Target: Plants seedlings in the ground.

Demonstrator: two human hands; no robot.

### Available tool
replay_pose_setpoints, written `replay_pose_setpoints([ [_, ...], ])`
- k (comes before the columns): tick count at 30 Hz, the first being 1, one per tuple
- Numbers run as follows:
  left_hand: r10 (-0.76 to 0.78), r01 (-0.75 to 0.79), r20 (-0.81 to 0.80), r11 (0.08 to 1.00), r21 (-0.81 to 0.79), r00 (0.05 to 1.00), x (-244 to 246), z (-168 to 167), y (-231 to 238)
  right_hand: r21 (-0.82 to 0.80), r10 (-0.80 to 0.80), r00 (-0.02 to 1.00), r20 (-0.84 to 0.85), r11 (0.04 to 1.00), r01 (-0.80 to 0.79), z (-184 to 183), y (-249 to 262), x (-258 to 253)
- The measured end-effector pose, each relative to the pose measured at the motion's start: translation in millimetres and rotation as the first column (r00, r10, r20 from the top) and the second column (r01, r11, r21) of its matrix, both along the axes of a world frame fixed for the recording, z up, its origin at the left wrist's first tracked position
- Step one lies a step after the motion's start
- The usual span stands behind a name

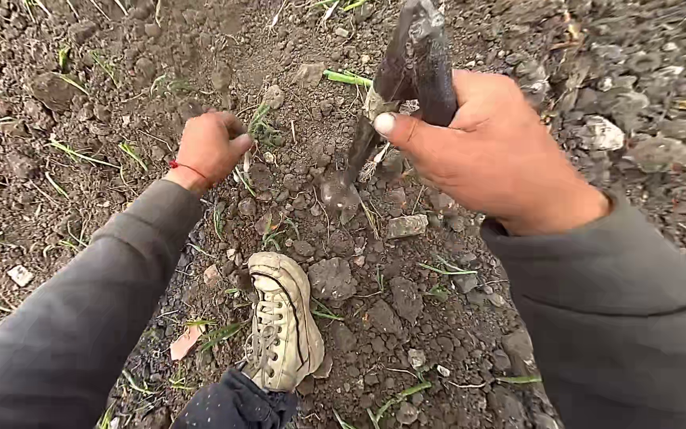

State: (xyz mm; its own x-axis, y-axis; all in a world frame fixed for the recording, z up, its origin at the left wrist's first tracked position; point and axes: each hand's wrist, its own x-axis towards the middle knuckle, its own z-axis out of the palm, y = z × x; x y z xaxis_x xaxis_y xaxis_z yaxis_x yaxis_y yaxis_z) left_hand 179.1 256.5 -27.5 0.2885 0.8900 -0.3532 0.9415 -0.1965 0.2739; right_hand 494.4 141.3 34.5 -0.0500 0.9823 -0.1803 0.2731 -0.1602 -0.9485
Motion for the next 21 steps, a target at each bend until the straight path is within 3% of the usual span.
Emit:
replay_pose_setpoints([
  [2, 0.03, -0.016, 0.192, 0.997, -0.071, 0.981, 9, 27, -24, 0.101, -0.002, 1.0, -0.021, 0.995, 0.004, 34, -5, 23],
  [5, -0.005, 0.027, 0.298, 0.997, -0.07, 0.955, 22, 29, -43, 0.245, -0.251, 0.958, -0.14, 0.928, 0.279, 26, -12, 19],
  [7, 0.046, -0.031, 0.28, 0.998, -0.058, 0.959, 42, 27, -45, 0.12, -0.333, 0.942, -0.044, 0.934, 0.335, -24, -19, -10],
  [10, 0.055, -0.047, 0.263, 0.998, -0.037, 0.963, 90, 31, -51, -0.224, -0.266, 0.958, 0.103, 0.933, 0.283, -103, -37, -41],
  [11, 0.035, -0.027, 0.26, 0.999, -0.035, 0.965, 104, 29, -53, -0.263, -0.223, 0.969, 0.11, 0.933, 0.245, -104, -42, -36],
  [13, -0.026, 0.039, 0.231, 0.998, -0.051, 0.973, 116, 21, -58, -0.254, -0.168, 0.981, 0.102, 0.949, 0.188, -71, -53, -11],
  [16, -0.148, 0.152, 0.187, 0.988, -0.007, 0.971, 107, 2, -63, -0.042, -0.337, 0.94, -0.049, 0.941, 0.336, -24, -73, 17],
  [18, -0.162, 0.155, 0.174, 0.987, 0.05, 0.971, 106, -2, -67, -0.018, -0.453, 0.886, -0.095, 0.891, 0.454, -44, -71, 3],
  [19, -0.17, 0.16, 0.157, 0.984, 0.073, 0.973, 109, -1, -69, -0.086, -0.459, 0.888, -0.027, 0.886, 0.455, -67, -70, -14],
  [21, -0.198, 0.188, 0.12, 0.978, 0.089, 0.973, 122, 2, -76, -0.255, -0.354, 0.932, 0.08, 0.896, 0.362, -108, -71, -48],
])
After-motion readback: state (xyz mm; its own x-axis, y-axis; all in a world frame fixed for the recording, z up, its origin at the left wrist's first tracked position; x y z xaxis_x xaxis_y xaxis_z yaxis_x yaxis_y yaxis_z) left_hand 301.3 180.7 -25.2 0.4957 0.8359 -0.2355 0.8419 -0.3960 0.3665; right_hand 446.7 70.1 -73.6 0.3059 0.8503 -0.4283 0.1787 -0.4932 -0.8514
